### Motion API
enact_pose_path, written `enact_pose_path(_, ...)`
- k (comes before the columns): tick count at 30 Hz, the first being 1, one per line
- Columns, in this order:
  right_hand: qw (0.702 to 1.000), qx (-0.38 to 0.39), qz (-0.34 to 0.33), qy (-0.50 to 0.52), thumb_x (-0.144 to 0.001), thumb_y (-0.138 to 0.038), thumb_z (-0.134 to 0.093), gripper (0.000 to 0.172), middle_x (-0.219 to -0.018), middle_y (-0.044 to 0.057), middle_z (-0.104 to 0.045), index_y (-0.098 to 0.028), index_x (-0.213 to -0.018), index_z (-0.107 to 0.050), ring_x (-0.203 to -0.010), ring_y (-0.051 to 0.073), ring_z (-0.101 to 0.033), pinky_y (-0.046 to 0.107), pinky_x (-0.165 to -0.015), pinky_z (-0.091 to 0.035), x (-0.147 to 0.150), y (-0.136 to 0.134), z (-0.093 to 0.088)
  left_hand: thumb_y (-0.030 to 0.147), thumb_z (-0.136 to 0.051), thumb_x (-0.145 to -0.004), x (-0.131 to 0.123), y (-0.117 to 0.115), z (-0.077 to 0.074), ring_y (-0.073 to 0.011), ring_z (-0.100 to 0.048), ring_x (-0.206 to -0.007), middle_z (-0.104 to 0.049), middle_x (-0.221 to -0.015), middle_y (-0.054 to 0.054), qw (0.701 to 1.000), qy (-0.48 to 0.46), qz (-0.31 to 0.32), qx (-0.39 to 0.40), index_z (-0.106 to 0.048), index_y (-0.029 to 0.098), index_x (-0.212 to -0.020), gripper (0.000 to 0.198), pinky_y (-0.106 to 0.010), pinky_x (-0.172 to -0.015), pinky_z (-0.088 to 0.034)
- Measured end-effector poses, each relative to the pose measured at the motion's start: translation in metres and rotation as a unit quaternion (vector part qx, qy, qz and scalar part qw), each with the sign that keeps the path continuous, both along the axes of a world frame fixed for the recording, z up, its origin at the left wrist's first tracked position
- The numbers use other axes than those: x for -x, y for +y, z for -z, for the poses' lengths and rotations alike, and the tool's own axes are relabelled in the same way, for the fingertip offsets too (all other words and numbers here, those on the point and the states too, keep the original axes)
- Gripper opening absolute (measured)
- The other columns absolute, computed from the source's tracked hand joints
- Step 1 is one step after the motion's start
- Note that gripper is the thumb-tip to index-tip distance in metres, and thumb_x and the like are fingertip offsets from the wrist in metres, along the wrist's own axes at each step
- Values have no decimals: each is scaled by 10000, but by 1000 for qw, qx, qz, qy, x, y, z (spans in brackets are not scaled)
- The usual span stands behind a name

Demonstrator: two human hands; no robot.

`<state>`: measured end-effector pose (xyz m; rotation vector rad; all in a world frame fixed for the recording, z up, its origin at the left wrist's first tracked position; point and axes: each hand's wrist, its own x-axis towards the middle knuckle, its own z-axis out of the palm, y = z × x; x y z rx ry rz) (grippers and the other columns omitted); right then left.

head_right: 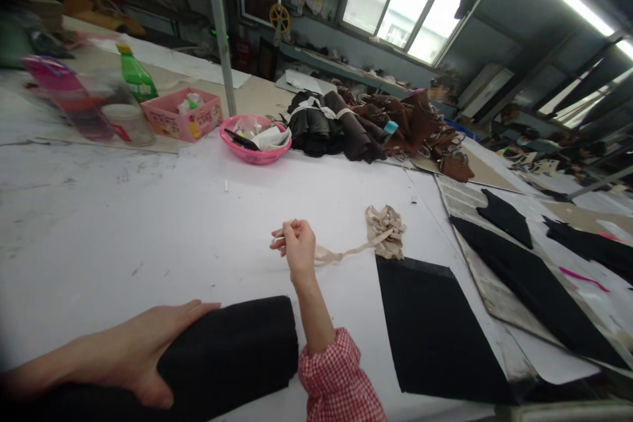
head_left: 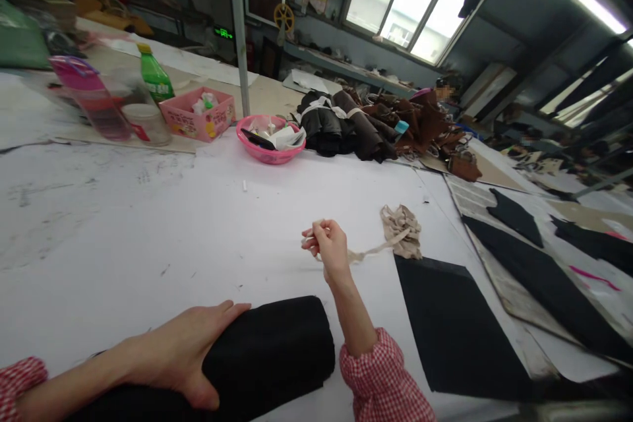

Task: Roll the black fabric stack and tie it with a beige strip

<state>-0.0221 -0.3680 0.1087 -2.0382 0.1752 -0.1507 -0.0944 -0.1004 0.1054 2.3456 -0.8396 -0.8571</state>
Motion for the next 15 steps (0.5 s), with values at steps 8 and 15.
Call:
enact_pose_path(8, 962, 104, -253, -4, -774, -139, -618, 356, -917, -14, -672, -313, -1082, -661, -792, 167, -647, 293, -775, -488, 14, 67, 11, 560, -815, -415, -3, 1, 0, -333, -614, -1050, -607, -1202, -69, 999, 32, 12, 12, -446, 262, -1366, 1063, -385, -913, -503)
enact_pose_path(15, 937, 195, -290, 18, -838, -200, -578, 352, -1144, 30, -633, -324, -1155, -666, -923, 200, -633, 325, -831, -478, 29, 50, 10, 624, -828, -381, -7, 4, 7, -350, -613, -1031, -599, -1185, -103, 1000, 16, 19, 12, -465, 244, -1337, 1091, -403, -911, -492)
